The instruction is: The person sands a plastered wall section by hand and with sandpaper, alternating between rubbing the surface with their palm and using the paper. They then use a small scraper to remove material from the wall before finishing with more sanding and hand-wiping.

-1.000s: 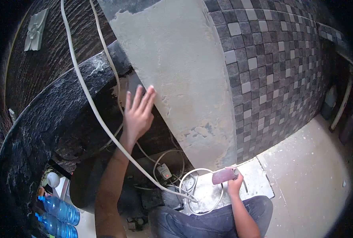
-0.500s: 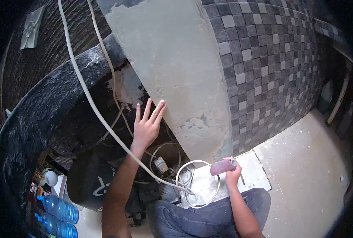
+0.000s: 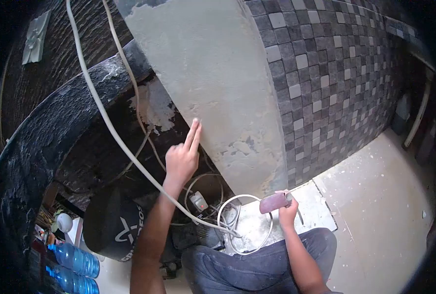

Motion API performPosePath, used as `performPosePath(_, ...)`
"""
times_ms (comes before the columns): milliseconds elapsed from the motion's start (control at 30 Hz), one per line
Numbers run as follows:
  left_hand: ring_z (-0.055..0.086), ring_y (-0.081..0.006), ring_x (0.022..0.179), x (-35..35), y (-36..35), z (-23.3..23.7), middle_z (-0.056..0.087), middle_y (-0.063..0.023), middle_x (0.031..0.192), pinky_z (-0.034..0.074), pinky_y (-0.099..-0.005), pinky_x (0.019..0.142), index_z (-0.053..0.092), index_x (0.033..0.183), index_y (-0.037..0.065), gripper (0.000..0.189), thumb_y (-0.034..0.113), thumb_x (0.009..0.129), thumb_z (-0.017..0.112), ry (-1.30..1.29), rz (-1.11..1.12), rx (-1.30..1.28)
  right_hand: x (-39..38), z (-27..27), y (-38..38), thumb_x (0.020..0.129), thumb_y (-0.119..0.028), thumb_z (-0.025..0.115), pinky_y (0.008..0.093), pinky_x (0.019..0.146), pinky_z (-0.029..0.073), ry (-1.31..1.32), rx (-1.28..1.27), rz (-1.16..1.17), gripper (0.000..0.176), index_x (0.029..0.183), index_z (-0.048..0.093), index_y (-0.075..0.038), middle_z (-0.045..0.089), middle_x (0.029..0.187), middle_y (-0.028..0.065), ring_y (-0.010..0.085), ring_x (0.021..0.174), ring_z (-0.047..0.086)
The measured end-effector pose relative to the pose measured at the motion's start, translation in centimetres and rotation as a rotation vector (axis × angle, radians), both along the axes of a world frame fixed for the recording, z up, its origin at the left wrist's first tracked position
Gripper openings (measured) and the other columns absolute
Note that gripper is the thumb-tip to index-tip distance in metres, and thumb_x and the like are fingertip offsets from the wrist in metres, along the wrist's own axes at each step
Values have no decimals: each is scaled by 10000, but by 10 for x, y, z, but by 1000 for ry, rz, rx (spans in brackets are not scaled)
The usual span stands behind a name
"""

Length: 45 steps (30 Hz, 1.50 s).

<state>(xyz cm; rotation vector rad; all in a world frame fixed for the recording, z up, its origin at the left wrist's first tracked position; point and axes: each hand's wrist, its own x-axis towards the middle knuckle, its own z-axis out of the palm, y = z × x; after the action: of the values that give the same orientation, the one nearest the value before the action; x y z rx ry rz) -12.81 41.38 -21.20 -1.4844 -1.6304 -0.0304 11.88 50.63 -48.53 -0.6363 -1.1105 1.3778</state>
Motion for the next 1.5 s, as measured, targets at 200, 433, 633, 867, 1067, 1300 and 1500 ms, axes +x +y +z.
performPosePath(200,646,-265,974,21,-39,-113,538,-127,1367,540,-331,759,539,1411,110,633,-60,807,619,-583,-238,177,0,1,-3,853,-12,674,272,795,492,-74,6,-27,132,981,690,18,694,897,44,110,863,620)
performPosePath(433,570,-158,1081,45,-64,-239,507,-91,1263,497,-264,875,655,1141,11,284,-101,891,580,-1430,-485,421,1,19,-17,870,-120,754,245,728,487,-152,73,59,158,947,689,2,690,841,20,71,797,612)
performPosePath(633,653,-156,814,55,-82,-237,668,-66,885,513,-265,780,698,990,-42,138,-68,880,619,-1730,-536,284,-30,47,-48,919,-139,697,257,813,483,-30,-13,95,152,1027,652,-43,661,945,10,90,874,606)
performPosePath(867,670,-251,942,61,-81,-238,682,-130,1048,524,-350,858,668,1114,-15,445,91,702,799,-1290,-640,175,-97,82,-80,923,-151,696,277,848,479,72,102,134,213,1086,618,-38,648,984,44,125,931,622)
performPosePath(1067,628,-269,1014,55,-82,-278,634,-141,1089,490,-372,910,551,1227,-16,599,167,722,815,-1464,-539,330,-109,72,-97,927,-124,690,270,862,489,59,105,186,216,1100,596,-35,651,996,34,112,931,628)
performPosePath(1300,630,-312,967,69,-83,-251,632,-163,1054,505,-409,851,622,1131,2,327,178,866,697,-1422,-423,521,-101,85,-108,894,-122,721,291,906,484,70,111,271,292,1143,603,-26,643,1084,55,138,1014,611)
performPosePath(1500,586,-290,912,59,-88,-242,596,-155,1004,475,-411,831,609,1014,-11,182,129,900,625,-1166,-457,606,-83,115,-37,918,-307,643,374,1143,329,209,434,227,618,1429,493,8,561,1388,178,242,1337,472)
